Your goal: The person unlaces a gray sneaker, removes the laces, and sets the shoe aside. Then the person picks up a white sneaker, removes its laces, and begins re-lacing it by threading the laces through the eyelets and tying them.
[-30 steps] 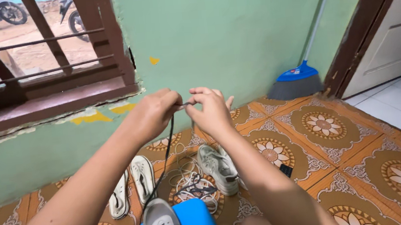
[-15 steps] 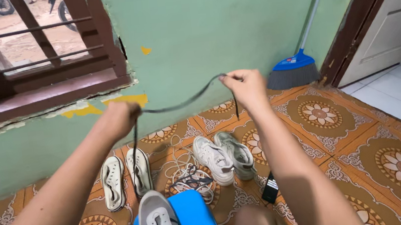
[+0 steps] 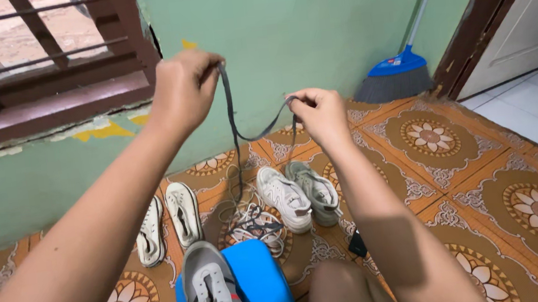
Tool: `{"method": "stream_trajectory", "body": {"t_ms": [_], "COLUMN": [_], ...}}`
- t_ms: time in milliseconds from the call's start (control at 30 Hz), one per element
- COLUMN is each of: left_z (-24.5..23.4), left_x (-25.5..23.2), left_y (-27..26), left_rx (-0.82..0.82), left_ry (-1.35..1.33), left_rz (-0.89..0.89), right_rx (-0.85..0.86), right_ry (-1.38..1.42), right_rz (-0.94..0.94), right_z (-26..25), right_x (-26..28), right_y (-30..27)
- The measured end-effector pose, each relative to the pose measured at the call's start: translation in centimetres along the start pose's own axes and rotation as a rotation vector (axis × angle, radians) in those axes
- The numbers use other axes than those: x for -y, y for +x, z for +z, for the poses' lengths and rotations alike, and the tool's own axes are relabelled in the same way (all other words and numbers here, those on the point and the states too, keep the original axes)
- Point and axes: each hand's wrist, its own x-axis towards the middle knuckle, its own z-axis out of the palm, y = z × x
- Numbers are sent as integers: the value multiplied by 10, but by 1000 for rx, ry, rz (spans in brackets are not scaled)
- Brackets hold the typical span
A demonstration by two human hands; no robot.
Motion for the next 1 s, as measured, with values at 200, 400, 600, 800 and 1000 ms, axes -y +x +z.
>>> {"method": "stream_trajectory", "body": {"t_ms": [200, 400, 600, 800, 1000], "left_z": [31, 64, 61, 32, 9], "left_x": [17, 14, 28, 18, -8], "left_y": [-86, -160, -214, -325, -419], "left_rx": [228, 580, 755, 573, 521], "left_ry": [-8, -88, -312, -110, -93], "left_rz": [-139, -313, -409, -785, -1252], "right_rx": [155, 260, 444, 517, 693], "right_ry": [167, -6, -41, -282, -241], "right_rz": [181, 251, 124, 58, 173], "right_z": [19, 54, 66, 70, 94], "right_x": [-56, -108, -140, -163, -179], "right_y": [-16, -45, -97, -184, -243]}}
